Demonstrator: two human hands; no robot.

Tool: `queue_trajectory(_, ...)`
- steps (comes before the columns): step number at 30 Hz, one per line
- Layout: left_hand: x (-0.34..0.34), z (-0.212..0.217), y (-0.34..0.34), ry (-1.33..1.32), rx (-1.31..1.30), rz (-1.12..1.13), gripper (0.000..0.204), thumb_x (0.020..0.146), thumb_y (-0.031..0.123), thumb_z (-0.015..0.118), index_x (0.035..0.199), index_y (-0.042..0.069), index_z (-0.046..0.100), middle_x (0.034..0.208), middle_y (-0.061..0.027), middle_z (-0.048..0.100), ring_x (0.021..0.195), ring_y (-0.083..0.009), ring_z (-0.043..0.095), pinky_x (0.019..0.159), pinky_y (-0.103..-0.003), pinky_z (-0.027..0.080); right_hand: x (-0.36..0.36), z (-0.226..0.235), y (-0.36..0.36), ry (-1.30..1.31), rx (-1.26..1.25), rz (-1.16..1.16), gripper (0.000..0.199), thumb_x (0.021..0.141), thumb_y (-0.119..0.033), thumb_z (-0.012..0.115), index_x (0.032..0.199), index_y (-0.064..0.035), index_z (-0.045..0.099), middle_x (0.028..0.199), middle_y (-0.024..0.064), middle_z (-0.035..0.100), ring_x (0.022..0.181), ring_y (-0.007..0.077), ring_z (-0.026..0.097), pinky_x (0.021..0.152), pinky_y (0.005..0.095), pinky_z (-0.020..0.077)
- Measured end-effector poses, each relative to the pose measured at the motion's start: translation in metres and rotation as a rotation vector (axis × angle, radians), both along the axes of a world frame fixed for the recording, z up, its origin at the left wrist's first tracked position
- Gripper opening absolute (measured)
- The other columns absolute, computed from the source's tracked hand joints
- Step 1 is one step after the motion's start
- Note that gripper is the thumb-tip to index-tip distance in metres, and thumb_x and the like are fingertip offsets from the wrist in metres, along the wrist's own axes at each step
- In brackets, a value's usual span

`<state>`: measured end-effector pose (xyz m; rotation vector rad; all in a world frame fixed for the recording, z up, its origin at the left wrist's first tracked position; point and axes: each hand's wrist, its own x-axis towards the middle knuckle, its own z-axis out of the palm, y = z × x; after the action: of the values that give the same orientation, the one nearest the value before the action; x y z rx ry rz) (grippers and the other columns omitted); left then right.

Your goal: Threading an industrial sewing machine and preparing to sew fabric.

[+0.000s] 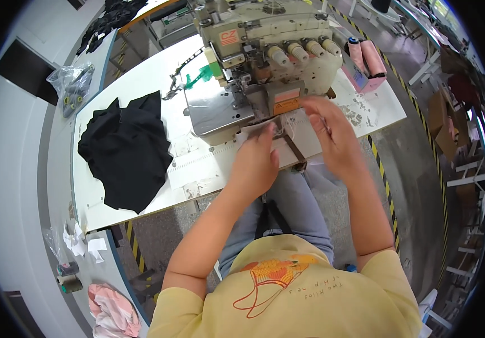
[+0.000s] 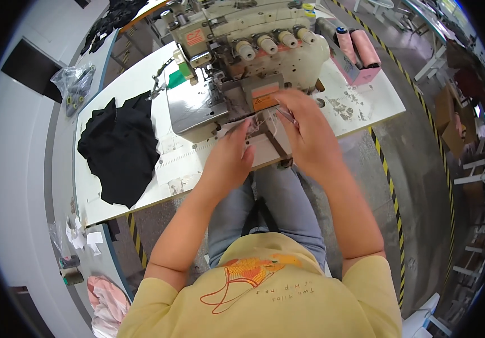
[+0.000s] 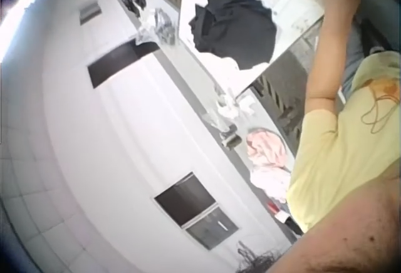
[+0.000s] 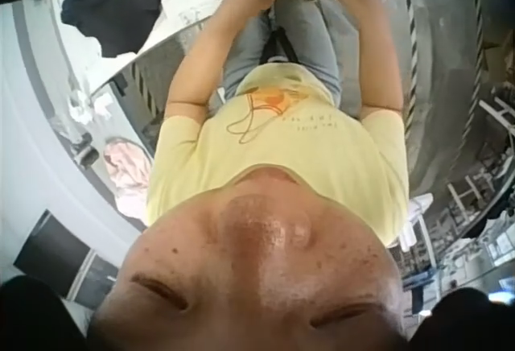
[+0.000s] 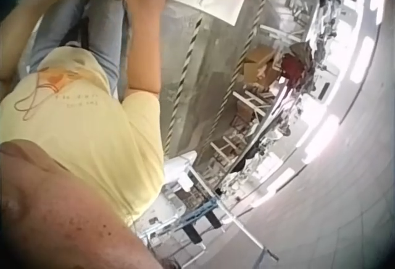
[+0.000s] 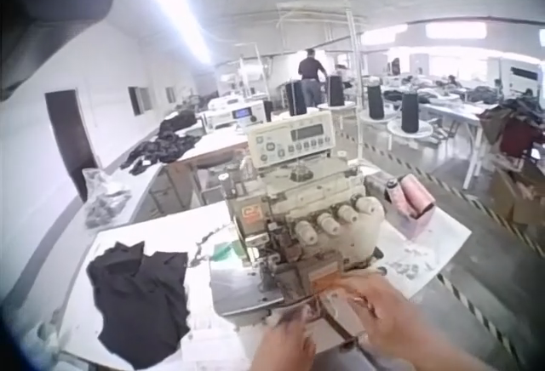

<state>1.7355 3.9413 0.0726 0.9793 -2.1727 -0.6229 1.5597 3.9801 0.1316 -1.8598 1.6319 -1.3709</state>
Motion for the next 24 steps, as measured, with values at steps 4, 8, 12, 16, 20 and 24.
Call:
queue_trajectory(4,0.018,-0.006,0.001,-0.115,0.14,0.025,0.048,0.079,0.001,0.05,0.126,-0.003,0.04,0.118,-0.0219,0.051,0.111,-0.0333,0.049,0.093,-0.037,0.04,-0.007,-0.051,0.008,0.068,0.318,-0.019,0.032,0.077,-0.001,0.054,0.109,-0.0051,0.055,0.112,0.0111,0.054,0.099,0.0315,0.052,0.082,0.0362,0.0436)
queue_trajectory(8,0.028,-0.002,-0.007,0.267,0.575,-0.033,0.045,0.082,0.004,0.046,0.126,-0.003,0.042,0.125,-0.0154,0.049,0.119,-0.0237,0.044,0.099,-0.032,0.034,0.016,-0.061,0.007,0.246,0.17,0.237,0.033,0.073,-0.003,0.056,0.106,-0.0057,0.056,0.113,0.01,0.054,0.099,0.0296,0.051,0.086,0.0388,0.0409)
queue_trajectory(12,0.03,0.002,-0.01,0.523,0.864,-0.043,0.04,0.091,0.02,0.044,0.126,0.0,0.046,0.125,-0.0112,0.049,0.117,-0.0184,0.044,0.098,-0.028,0.032,0.029,-0.078,-0.006,0.419,0.056,0.155,0.031,0.074,-0.007,0.057,0.104,-0.0115,0.06,0.116,0.0034,0.055,0.105,0.025,0.049,0.086,0.0378,0.0395)
queue_trajectory(16,0.035,0.002,-0.005,0.407,0.763,0.043,0.04,0.092,0.024,0.044,0.125,0.0,0.047,0.123,-0.0122,0.051,0.115,-0.0191,0.046,0.097,-0.028,0.034,0.012,-0.077,-0.022,0.464,0.112,-0.035,0.026,0.075,-0.012,0.057,0.1,-0.0138,0.062,0.116,0.0016,0.055,0.104,0.0235,0.049,0.085,0.037,0.0393)
queue_trajectory(20,0.042,0.015,0.01,0.156,0.507,0.087,0.038,0.091,0.023,0.045,0.122,0.002,0.049,0.119,-0.0147,0.054,0.11,-0.0237,0.051,0.094,-0.03,0.037,0.004,-0.053,-0.018,0.556,0.085,0.061,0.025,0.076,-0.011,0.056,0.1,-0.0114,0.062,0.111,0.0024,0.057,0.104,0.0241,0.049,0.085,0.0389,0.0392)
queue_trajectory(24,0.043,0.009,0.011,-0.059,0.061,0.096,0.023,0.085,0.011,0.054,0.107,0.003,0.059,0.102,-0.0125,0.061,0.097,-0.0251,0.057,0.084,-0.032,0.043,-0.004,-0.033,-0.022,0.429,0.197,0.055,0.023,0.078,-0.008,0.052,0.099,-0.0105,0.061,0.105,0.005,0.058,0.103,0.027,0.051,0.084,0.0408,0.0404)
